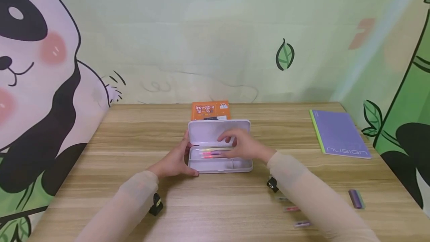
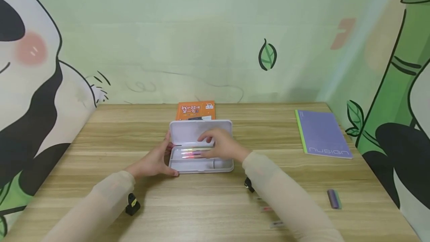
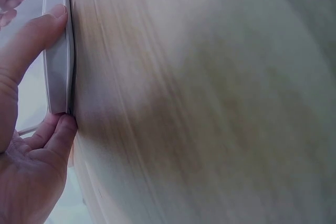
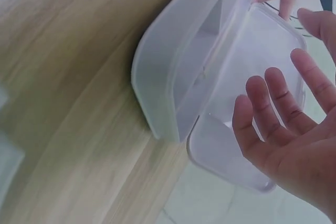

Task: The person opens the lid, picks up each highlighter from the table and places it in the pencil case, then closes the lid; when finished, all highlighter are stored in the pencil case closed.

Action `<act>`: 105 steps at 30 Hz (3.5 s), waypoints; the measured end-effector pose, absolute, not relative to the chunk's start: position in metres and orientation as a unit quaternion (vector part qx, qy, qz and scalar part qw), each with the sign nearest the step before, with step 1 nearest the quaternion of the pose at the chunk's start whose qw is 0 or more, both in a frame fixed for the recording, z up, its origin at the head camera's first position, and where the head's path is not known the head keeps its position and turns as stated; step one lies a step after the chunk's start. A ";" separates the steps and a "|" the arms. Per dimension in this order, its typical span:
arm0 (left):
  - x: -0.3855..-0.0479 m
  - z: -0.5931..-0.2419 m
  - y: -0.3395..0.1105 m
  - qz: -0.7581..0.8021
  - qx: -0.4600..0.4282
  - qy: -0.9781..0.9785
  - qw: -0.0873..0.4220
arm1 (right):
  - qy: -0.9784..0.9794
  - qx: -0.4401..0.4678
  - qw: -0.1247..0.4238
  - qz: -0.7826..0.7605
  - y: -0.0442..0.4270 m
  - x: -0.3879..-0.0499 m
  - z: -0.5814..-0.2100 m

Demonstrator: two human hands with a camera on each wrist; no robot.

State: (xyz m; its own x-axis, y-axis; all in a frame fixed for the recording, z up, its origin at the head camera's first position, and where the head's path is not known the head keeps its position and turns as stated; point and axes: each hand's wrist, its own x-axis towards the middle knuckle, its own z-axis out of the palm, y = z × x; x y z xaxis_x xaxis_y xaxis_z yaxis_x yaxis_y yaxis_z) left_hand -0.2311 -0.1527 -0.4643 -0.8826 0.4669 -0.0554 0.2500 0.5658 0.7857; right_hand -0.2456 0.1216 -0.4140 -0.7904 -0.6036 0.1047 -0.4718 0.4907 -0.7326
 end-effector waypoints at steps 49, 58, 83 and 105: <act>-0.231 -0.464 -0.152 0.426 0.203 0.872 0.127 | 0.904 -0.260 0.065 -0.334 0.288 -0.187 -0.436; -0.231 -0.464 -0.152 0.426 0.203 0.873 0.127 | 0.914 -0.268 0.074 -0.296 0.291 -0.181 -0.440; -0.231 -0.466 -0.153 0.426 0.197 0.873 0.129 | 0.924 -0.262 0.063 -0.270 0.264 -0.201 -0.421; -0.231 -0.466 -0.153 0.424 0.203 0.873 0.125 | 0.907 -0.314 0.054 -0.276 0.173 -0.237 -0.369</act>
